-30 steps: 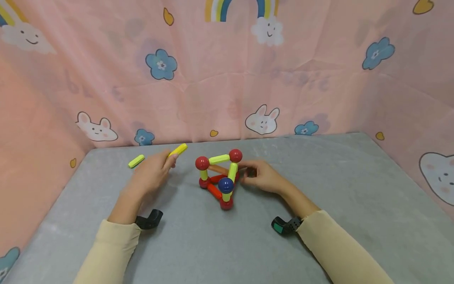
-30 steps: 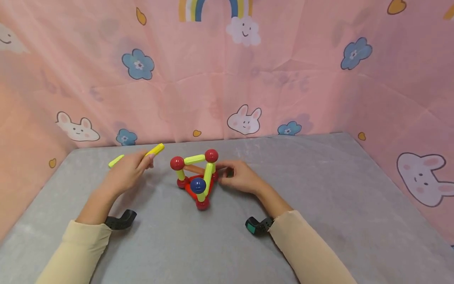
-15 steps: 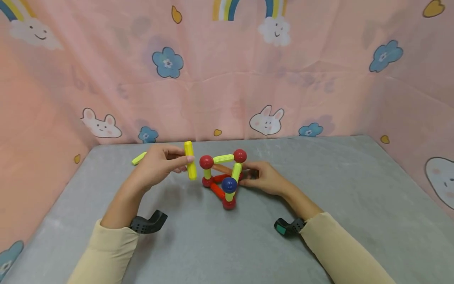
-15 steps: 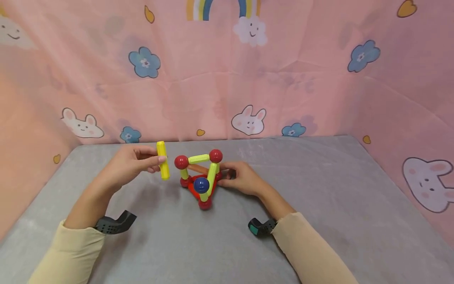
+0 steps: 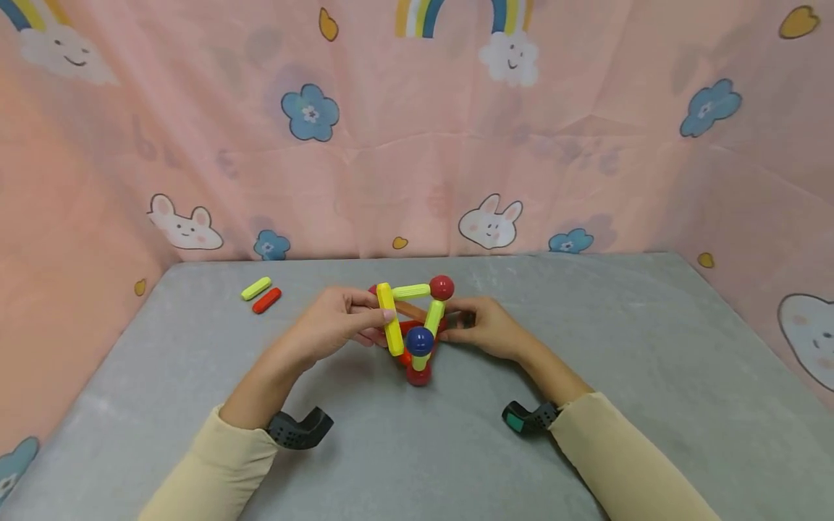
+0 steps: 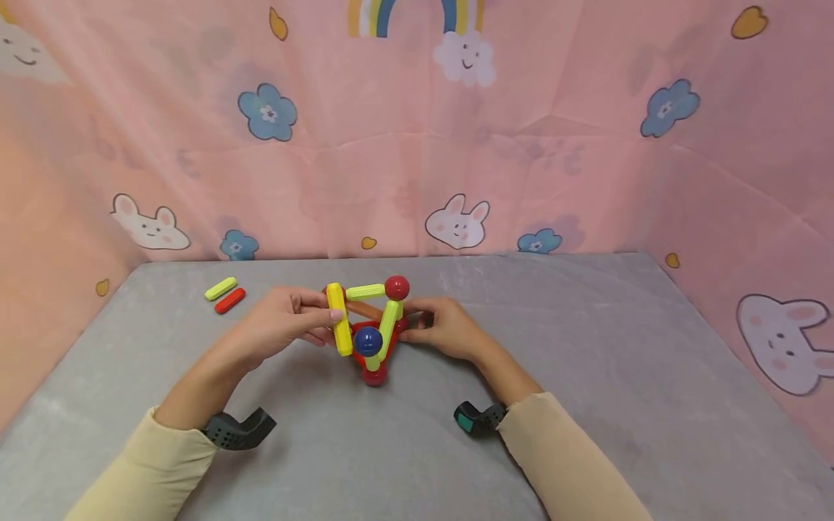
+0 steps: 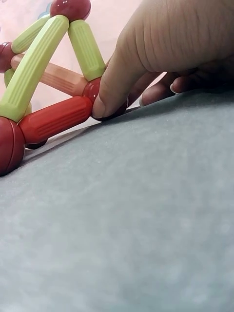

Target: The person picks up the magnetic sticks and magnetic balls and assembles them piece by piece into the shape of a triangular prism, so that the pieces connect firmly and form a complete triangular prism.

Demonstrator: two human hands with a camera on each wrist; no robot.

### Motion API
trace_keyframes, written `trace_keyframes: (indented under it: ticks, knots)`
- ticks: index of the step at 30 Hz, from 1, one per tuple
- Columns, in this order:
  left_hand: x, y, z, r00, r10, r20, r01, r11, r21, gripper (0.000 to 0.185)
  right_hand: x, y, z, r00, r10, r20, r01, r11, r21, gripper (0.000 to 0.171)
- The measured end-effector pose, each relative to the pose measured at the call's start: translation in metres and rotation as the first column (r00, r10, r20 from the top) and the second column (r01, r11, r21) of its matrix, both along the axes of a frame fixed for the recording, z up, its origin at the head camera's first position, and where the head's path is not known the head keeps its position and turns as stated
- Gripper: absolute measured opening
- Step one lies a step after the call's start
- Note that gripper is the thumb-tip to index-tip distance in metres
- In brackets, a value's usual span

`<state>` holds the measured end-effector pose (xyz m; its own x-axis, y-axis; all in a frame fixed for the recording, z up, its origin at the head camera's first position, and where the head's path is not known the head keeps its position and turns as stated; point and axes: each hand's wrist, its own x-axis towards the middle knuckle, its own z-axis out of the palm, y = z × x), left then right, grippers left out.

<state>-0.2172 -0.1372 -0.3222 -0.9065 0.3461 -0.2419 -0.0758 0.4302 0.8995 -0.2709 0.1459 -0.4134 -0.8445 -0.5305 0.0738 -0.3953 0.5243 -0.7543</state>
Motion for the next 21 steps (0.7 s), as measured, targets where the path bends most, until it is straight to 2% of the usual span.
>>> trace_keyframes:
  ticks: [7, 14, 17, 21]
  knots:
    - [0.002, 0.010, -0.011, 0.999, -0.037, 0.032, 0.038, 0.999, -0.013, 0.032, 0.000, -0.001, -0.001, 1.000, -0.015, 0.004, 0.015, 1.000, 0.003, 0.039]
    - [0.002, 0.017, -0.029, 0.993, -0.089, 0.080, 0.092, 0.995, -0.038, 0.025, 0.000, 0.000, -0.001, 1.000, -0.011, 0.015, 0.011, 1.000, -0.018, 0.037]
    - [0.003, 0.017, -0.031, 0.991, -0.100, 0.089, 0.104, 0.994, -0.032, 0.025, 0.000, 0.000, -0.001, 1.000, -0.004, 0.018, 0.004, 1.000, -0.027, 0.036]
    - [0.004, 0.014, -0.028, 0.991, -0.102, 0.081, 0.103, 0.995, -0.010, 0.027, -0.001, 0.000, -0.002, 1.000, -0.006, 0.016, 0.006, 1.000, -0.021, 0.038]
